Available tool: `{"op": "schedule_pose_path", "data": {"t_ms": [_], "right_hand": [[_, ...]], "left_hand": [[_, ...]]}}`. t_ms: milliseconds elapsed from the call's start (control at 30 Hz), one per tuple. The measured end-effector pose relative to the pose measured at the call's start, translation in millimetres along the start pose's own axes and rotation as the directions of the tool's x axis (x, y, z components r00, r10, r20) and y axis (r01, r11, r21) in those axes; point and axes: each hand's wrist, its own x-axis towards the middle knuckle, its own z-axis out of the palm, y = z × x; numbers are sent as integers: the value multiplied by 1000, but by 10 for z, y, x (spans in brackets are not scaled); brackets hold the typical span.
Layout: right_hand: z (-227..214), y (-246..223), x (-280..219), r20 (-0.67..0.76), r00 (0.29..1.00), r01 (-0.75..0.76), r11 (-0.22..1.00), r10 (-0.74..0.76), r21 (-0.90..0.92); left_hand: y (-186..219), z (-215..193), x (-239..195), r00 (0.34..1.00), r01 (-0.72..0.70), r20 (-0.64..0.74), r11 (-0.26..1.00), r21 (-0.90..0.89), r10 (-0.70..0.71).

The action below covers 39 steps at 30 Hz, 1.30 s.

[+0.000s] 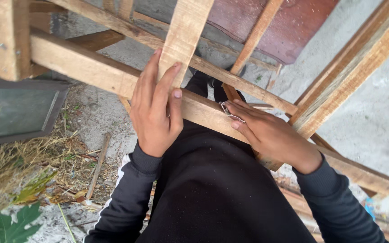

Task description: The person sands the surfaces and joints of a wooden frame by hand using a piece of sandpaper.

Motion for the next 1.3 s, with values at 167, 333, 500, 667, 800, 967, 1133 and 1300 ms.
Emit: {"op": "schedule_pose_path", "data": {"t_ms": [167, 333, 500, 667, 800, 967, 1133, 1300], "right_hand": [[205, -205, 389, -136, 979, 165, 984, -155, 63], [189, -164, 520, 28, 999, 27, 985, -33, 172], [109, 176, -99, 3, 996, -90, 995, 90, -47], [289, -146, 252, -242, 968, 83, 995, -69, 48], [428, -321, 640, 31, 971, -239, 949, 238, 205], [391, -158, 91, -240, 887, -376, 918, 395, 125], [505, -347, 388, -11, 788, -574, 741, 615, 348], [554, -427, 736, 30, 878, -451, 805, 477, 387]], "left_hand": [[40, -40, -20, 1000, 21, 7, 998, -60, -21], [-74, -302, 28, 996, 39, 83, 978, -207, -22], [-206, -345, 231, 965, -131, 207, 980, -148, 160], [-355, -147, 735, 826, -437, 375, 898, -45, 421], [-438, -56, 860, 744, -459, 459, 871, -178, 486], [-515, 25, 894, 746, -455, 385, 838, -302, 544], [-537, 21, 908, 723, -433, 404, 823, -368, 561], [-551, 57, 910, 727, -452, 382, 817, -359, 570]]}}
